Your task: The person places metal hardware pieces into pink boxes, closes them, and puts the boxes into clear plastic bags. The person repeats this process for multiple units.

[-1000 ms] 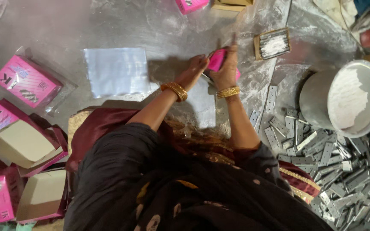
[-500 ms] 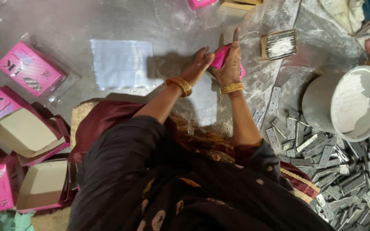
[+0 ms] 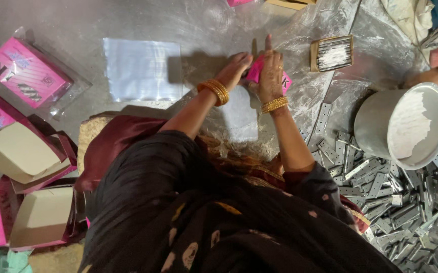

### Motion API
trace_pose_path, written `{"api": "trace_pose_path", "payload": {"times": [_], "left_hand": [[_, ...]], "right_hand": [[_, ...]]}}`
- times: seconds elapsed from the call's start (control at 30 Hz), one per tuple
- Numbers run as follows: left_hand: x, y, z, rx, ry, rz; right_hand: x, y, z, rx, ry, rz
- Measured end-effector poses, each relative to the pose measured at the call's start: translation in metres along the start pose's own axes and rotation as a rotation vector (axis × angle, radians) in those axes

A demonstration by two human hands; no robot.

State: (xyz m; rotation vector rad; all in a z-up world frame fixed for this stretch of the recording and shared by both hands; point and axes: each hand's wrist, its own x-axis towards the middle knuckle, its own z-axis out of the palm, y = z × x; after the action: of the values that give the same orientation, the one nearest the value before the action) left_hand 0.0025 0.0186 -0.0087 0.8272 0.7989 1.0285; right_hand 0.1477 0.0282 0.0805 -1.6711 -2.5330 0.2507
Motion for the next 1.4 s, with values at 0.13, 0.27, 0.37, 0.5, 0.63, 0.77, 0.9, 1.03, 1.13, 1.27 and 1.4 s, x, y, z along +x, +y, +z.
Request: {"api": "trace_pose_path", "payload": {"times": [0.13, 0.27, 0.37, 0.5, 0.63, 0.77, 0.9, 1.03, 1.13, 1.27, 1.4], "left_hand": [[-0.01, 0.006, -0.005, 0.179, 0.1, 0.049], [-0.029, 0.016, 0.003, 0.714, 0.137, 0.127], [-0.037, 0.029, 0.006, 0.76, 0.142, 0.189], [-0.039, 0.041, 0.002, 0.823, 0.082, 0.187], [-0.043, 0.04, 0.011, 0.904, 0.126, 0.297], [-0.048, 0.039, 0.015, 0.939, 0.16, 0.185], [-0.048, 0.033, 0.018, 0.936, 0.223, 0.247], [-0.044, 0.023, 0.018, 0.933, 0.286, 0.256], [-0.04, 0.012, 0.016, 0.926, 0.335, 0.237], [-0.026, 0.007, 0.012, 0.917, 0.252, -0.039], [-0.02, 0.018, 0.016, 0.923, 0.4, -0.086]], "right_hand": [[-0.017, -0.007, -0.009, -0.151, 0.024, -0.125], [-0.027, -0.009, -0.016, -0.251, -0.007, -0.16], [-0.023, -0.003, -0.022, -0.163, -0.031, -0.175], [-0.018, 0.008, -0.022, 0.022, -0.058, -0.153], [-0.023, 0.018, -0.015, 0.013, 0.008, -0.15], [-0.02, 0.018, -0.007, 0.017, 0.072, -0.157], [-0.025, 0.027, -0.006, 0.147, 0.103, -0.141], [-0.026, 0.034, -0.001, 0.202, 0.091, -0.063], [-0.025, 0.028, 0.007, -0.012, 0.122, -0.103], [-0.015, 0.01, 0.017, -0.2, 0.152, -0.038], [-0.015, -0.001, 0.021, -0.42, 0.013, 0.033]]}}
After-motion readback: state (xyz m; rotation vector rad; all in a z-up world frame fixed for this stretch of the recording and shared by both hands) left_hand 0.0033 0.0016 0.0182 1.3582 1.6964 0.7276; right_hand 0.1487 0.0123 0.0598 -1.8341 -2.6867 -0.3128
